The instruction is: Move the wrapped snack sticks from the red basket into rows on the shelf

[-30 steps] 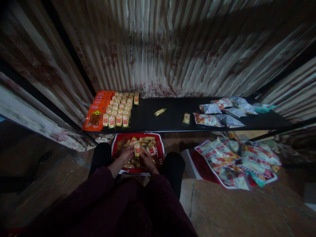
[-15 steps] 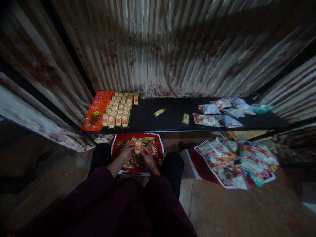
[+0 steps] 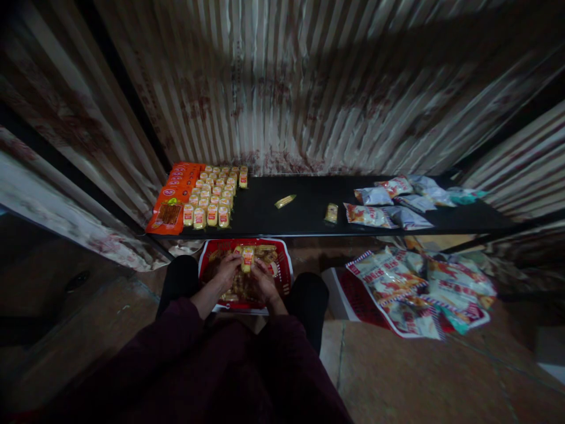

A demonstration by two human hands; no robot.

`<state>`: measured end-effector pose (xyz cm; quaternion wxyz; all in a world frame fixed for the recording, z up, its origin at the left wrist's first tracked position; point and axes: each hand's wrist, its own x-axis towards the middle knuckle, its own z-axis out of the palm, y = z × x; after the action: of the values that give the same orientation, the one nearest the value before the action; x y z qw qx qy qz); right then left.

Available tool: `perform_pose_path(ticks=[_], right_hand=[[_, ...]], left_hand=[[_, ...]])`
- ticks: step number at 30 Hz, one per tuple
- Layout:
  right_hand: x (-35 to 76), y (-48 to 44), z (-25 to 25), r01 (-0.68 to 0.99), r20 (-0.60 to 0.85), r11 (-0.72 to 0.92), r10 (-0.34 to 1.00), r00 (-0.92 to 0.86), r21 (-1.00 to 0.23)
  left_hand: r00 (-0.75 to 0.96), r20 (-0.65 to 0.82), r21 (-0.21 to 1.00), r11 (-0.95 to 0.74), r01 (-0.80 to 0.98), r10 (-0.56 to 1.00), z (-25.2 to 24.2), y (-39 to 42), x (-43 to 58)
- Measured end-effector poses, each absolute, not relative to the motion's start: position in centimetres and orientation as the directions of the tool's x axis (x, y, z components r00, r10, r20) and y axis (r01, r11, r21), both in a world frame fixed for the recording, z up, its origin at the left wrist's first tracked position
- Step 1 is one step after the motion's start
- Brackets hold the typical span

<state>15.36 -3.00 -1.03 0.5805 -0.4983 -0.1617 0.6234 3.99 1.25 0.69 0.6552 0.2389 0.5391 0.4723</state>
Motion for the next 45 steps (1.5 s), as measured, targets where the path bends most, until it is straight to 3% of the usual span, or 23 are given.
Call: perform_pose_path(ticks=[4, 9, 20, 29, 38, 45], right_hand=[[15.4, -2.8, -0.6, -0.539, -0.381, -0.246, 0.911, 0.155, -0.806], [15.1, -2.7, 0.2, -0.498, -0.33, -0.168, 0.909, 0.256, -0.851], [15.0, -2.2, 1.7, -0.436, -0.28, -0.165, 0.936, 0.214, -0.885], [14.5, -1.7, 3.1, -0.49, -0.265, -0.093, 0.918, 0.294, -0.866], [13.9, -1.3, 3.7, -0.39, -0.17, -0.032, 0.93, 0.324, -0.92], [13.8, -1.4, 3.5, -0.194, 0.009, 0.087, 0.928, 0.373, -0.977]], left_hand=[[-0.073, -0.414, 0.861, 0.364, -0.355, 0.907, 1.9, 1.2, 4.4], [-0.088, -0.366, 0.893, 0.323, -0.312, 0.926, 3.5, 1.1, 4.7], [-0.15, -0.256, 0.957, 0.228, -0.18, 0.955, 4.1, 1.1, 5.4], [-0.143, -0.196, 0.978, 0.184, -0.097, 0.97, 3.9, 1.3, 5.8], [-0.135, -0.196, 0.973, 0.175, -0.154, 0.971, 3.9, 1.1, 6.0], [-0.083, -0.263, 0.933, 0.231, -0.275, 0.961, 3.4, 1.2, 6.3]])
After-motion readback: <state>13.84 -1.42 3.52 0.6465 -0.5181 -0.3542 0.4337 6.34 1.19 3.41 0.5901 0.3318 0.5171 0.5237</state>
